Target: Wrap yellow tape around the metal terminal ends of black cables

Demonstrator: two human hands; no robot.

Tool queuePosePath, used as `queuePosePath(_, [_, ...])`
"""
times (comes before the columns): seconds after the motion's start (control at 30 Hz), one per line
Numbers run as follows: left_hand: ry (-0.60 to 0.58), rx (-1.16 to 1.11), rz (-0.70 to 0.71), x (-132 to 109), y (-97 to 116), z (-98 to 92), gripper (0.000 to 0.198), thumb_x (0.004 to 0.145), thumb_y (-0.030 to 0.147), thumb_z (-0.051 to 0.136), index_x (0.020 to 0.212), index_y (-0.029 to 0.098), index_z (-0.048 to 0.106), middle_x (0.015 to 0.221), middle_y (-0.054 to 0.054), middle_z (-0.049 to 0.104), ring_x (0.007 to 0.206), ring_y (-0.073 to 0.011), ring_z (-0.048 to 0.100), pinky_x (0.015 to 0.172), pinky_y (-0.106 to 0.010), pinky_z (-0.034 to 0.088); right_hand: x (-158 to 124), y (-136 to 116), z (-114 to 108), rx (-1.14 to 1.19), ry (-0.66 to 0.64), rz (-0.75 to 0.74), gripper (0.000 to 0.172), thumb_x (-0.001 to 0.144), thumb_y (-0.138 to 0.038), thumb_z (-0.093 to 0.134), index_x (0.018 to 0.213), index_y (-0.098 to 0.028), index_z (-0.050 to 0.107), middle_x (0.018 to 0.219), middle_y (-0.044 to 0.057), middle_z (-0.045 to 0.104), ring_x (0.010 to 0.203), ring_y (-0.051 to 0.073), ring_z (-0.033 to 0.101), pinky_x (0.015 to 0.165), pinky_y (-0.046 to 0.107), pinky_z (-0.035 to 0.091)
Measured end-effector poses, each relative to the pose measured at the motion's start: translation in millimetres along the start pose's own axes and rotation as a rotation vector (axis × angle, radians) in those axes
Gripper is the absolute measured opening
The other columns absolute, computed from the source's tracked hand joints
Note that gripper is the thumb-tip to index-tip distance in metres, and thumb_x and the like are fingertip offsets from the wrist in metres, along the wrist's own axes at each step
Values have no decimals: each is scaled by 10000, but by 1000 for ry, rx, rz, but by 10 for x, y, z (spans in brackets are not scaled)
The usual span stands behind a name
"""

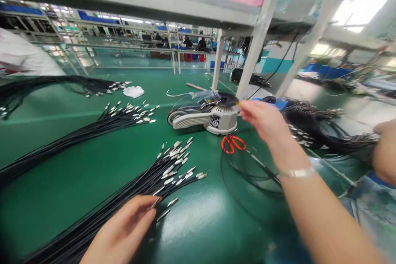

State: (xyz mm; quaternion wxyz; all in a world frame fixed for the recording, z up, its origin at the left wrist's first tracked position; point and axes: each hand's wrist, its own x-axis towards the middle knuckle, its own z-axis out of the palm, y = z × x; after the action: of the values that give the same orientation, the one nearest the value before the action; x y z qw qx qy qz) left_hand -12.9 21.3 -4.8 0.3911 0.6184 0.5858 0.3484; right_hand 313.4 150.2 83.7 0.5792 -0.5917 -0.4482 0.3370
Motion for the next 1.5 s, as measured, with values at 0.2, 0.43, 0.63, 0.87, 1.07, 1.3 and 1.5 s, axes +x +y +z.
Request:
queuePosePath(0.2, [-63,-127,-139,-29,164,21,252,744,392,583,793,185,718,736,-15,593,549,-121,538,568,-258,466,-2038,597,555,317,-320,277,247,787,-390,682,940,-202,729,963,101,729,858,224,665,781,367,535])
queuePosePath(0.43, [-100,-419,-202,-84,167,64,330,721,382,618,925,128,669,656,-17,621,474,-82,447,434,-201,342,-2540,726,984,387,-296,239,248,804,-335,663,1034,-257,713,1137,59,682,1066,227,610,972,378,468])
queuePosePath(0.63, [-105,-478,-213,-127,226,25,317,685,346,682,903,116,682,517,43,511,448,-67,398,432,-191,289,-2649,712,1005,396,-238,154,260,841,-314,619,1087,-281,696,1180,58,663,1081,236,607,1014,434,442])
queuePosePath(0.87, [-74,-622,-172,-144,218,50,252,666,280,708,851,141,608,591,23,602,468,-85,514,448,-201,398,-2691,700,1077,419,-243,126,269,841,-309,619,1095,-279,700,1198,66,658,1082,251,613,992,446,466])
queuePosePath(1.07, [2,-624,-127,-177,266,65,209,682,253,698,776,175,527,587,53,562,469,-68,502,405,-164,361,-2692,668,1090,398,-250,110,268,843,-288,608,1095,-288,701,1179,55,668,1068,242,619,971,429,486])
queuePosePath(1.3, [-100,-695,-209,-150,211,25,242,672,269,723,836,139,600,582,35,564,479,-54,465,422,-149,310,-2657,657,1088,387,-274,98,259,861,-283,585,1092,-306,701,1181,38,667,1064,224,614,987,401,472])
queuePosePath(1.5, [-154,-805,-209,-135,190,-6,206,712,270,691,855,129,644,659,5,596,528,-56,456,460,-168,304,-2666,713,1078,445,-272,105,257,869,-283,592,1104,-300,695,1208,45,651,1097,229,597,991,400,465])
